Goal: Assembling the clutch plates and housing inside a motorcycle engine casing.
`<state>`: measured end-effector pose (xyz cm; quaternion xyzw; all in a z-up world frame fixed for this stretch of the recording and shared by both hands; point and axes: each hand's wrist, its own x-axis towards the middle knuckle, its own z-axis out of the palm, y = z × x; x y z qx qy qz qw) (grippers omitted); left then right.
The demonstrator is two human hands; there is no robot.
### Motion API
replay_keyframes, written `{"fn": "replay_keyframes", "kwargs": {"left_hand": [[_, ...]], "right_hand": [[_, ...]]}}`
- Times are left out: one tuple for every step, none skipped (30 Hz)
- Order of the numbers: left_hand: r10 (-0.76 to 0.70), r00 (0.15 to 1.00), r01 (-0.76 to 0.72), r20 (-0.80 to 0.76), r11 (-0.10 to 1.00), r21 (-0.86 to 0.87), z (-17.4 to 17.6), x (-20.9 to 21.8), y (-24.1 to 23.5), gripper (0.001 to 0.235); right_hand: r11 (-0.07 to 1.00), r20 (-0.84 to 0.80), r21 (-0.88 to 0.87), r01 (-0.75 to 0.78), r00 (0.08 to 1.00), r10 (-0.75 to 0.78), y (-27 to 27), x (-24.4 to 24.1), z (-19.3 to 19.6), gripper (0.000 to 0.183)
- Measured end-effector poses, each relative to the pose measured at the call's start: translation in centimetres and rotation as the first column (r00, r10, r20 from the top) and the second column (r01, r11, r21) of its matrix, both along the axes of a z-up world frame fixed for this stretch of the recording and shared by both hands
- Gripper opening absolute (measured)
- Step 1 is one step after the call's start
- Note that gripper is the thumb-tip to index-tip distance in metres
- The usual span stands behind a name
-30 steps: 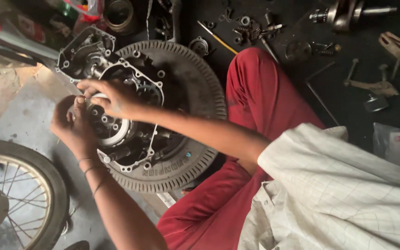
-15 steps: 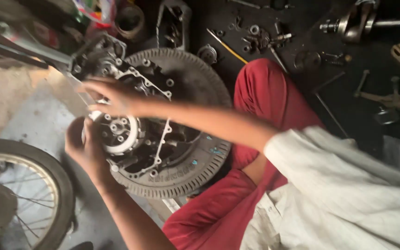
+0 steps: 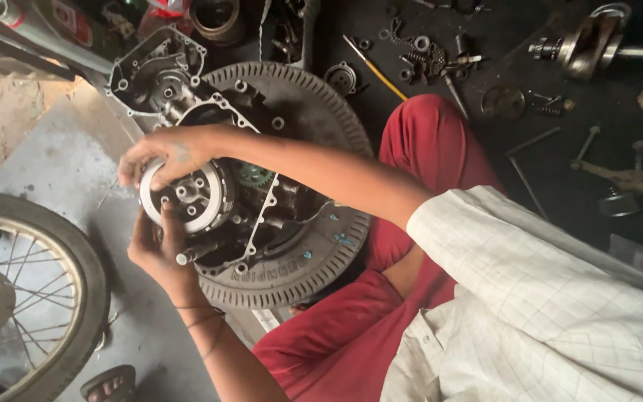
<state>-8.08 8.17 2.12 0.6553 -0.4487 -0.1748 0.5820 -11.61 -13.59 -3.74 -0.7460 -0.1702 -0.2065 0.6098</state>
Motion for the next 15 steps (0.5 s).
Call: {"fn": "replay_keyframes", "kwargs": {"left_hand": [[0.001, 1.0, -0.001, -0.002, 1.0, 0.004, 0.3, 0.4, 0.0, 0.036], [-0.017, 0.993, 0.01, 0.115, 0.998, 0.064, 0.7, 0.7, -0.1, 0.035], [-0.044, 0.973, 0.017, 0.227, 0.993, 0.12, 0.9, 1.0, -0.2, 0.035], [-0.046, 0.974, 0.019, 0.223, 0.992, 0.121, 0.9, 1.5, -0.3, 0.035], [-0.088, 0.966, 0.051, 0.243, 0.987, 0.154, 1.0, 2.1, -0.5, 0.037], [-0.131, 0.956, 0.083, 0.262, 0.979, 0.188, 1.2, 2.7, -0.7, 0.04], [-0.136, 0.956, 0.089, 0.26, 0.979, 0.184, 0.8, 3.5, -0.9, 0.04], [-0.157, 0.959, 0.11, 0.234, 0.973, 0.201, 0.4, 4.4, -1.0, 0.044], [-0.175, 0.962, 0.129, 0.207, 0.968, 0.217, 0.0, 5.3, -1.1, 0.049], [-0.177, 0.962, 0.133, 0.206, 0.968, 0.214, -0.2, 6.1, -1.2, 0.049], [-0.235, 0.897, 0.165, 0.374, 0.964, 0.208, -0.2, 7.1, -1.5, 0.045], [-0.282, 0.801, 0.199, 0.529, 0.957, 0.209, -0.2, 8.0, -1.8, 0.043], [-0.284, 0.8, 0.202, 0.529, 0.957, 0.207, 0.3, 8.1, -2.1, 0.043], [-0.279, 0.751, 0.162, 0.599, 0.957, 0.242, 0.8, 8.1, -2.5, 0.048], [-0.276, 0.698, 0.119, 0.661, 0.955, 0.272, 1.2, 8.1, -2.8, 0.053]], "right_hand": [[1.0, -0.002, 0.004, -0.001, 1.0, 0.001, 0.4, -0.4, 0.2, 0.046], [0.995, 0.005, -0.034, 0.092, 0.996, -0.092, 0.8, -0.9, 0.3, 0.042], [0.979, 0.014, -0.076, 0.187, 0.982, -0.187, 1.0, -1.5, 0.5, 0.038], [0.979, 0.01, -0.075, 0.189, 0.982, -0.189, 1.7, -1.6, 0.2, 0.038], [0.925, 0.013, -0.12, 0.36, 0.932, -0.361, 2.3, -1.8, 0.0, 0.036], [0.84, 0.023, -0.163, 0.518, 0.853, -0.522, 2.8, -2.0, -0.2, 0.033], [0.836, 0.023, -0.167, 0.522, 0.85, -0.526, 3.2, -1.7, -0.9, 0.033], [0.772, 0.059, -0.125, 0.624, 0.781, -0.622, 3.5, -1.4, -1.7, 0.034], [0.697, 0.09, -0.078, 0.713, 0.701, -0.707, 3.9, -1.0, -2.4, 0.035], [0.694, 0.09, -0.082, 0.715, 0.699, -0.709, 4.7, -1.7, -1.9, 0.035], [0.642, 0.069, -0.074, 0.763, 0.646, -0.76, 5.3, -2.1, -1.3, 0.036], [0.585, 0.047, -0.067, 0.808, 0.588, -0.807, 5.9, -2.6, -0.7, 0.037], [0.582, 0.048, -0.068, 0.81, 0.586, -0.809, 7.1, -3.1, 0.2, 0.037], [0.463, -0.021, -0.088, 0.882, 0.463, -0.886, 8.2, -3.6, 1.0, 0.038], [0.338, -0.09, -0.12, 0.933, 0.329, -0.94, 9.5, -4.1, 1.8, 0.039]]}}
